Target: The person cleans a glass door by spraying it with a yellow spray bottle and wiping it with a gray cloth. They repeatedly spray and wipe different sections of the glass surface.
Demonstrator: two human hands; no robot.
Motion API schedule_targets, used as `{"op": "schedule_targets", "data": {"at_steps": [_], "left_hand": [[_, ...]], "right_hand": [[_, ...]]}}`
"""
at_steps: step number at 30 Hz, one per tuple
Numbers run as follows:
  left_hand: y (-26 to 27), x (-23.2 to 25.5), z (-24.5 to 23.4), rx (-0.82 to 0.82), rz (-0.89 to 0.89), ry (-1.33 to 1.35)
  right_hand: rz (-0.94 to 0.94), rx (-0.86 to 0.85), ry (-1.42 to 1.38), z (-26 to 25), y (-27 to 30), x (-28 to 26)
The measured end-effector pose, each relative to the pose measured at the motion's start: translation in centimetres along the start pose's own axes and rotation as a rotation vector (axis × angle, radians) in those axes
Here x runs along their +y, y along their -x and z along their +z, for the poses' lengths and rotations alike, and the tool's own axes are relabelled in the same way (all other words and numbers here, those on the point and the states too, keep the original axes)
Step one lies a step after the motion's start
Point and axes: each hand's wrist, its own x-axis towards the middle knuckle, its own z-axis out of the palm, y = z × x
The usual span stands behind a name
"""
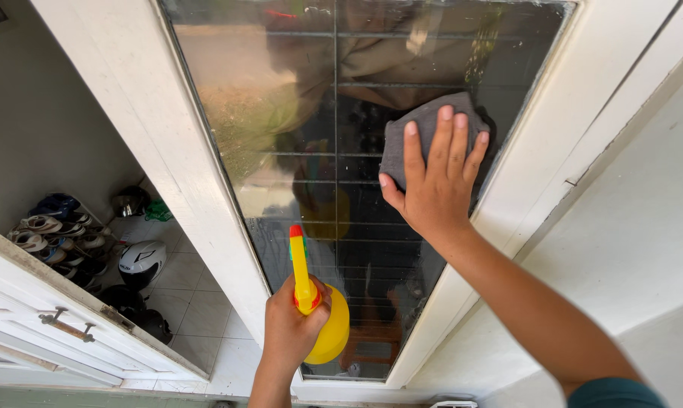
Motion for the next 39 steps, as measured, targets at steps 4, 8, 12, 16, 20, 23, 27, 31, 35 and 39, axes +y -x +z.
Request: {"op": "schedule_targets", "data": {"at_steps": [4,8,12,16,20,23,27,31,35,39], "left_hand": [[0.4,-0.4,-0.3,-0.024,-0.050,-0.016],[1.2,-0.7,-0.8,-0.020,-0.028,0.006],[1.7,-0.5,-1.6,0.017,-0.041,-0.032],[1.6,-0.3,-1.7,0.017,-0.050,-0.085],[1.3,-0.3,-1.3,0.023,-0.077,-0.089],[1.3,-0.4,-1.3,0.018,-0.084,-0.067],[1.5,-0.6,-1.7,0.024,-0.078,-0.068],[1.8,-0.5,-1.8,0.038,-0.034,-0.029],[1.9,-0.4,-1.9,0.032,-0.053,-0.050],[1.9,-0.6,-1.9,0.028,-0.056,-0.004]], "right_hand": [[-0.247,0.002,0.091,-0.7,0.8,1.4],[-0.072,-0.077,0.029,-0.9,3.8,0.8],[0.171,-0.056,-0.059,-0.6,2.9,-0.4],[0.295,0.009,-0.050,1.0,-0.7,-1.9],[0.174,-0.036,-0.050,1.7,0.5,-4.7],[0.139,-0.082,-0.025,1.2,3.8,-5.6],[0.319,-0.090,-0.134,0.2,5.0,-3.7],[0.344,-0.051,-0.081,0.3,0.7,-2.7],[0.260,-0.043,-0.069,1.5,-3.3,-5.5],[0.105,-0.101,-0.080,1.5,-0.3,-9.1]]}}
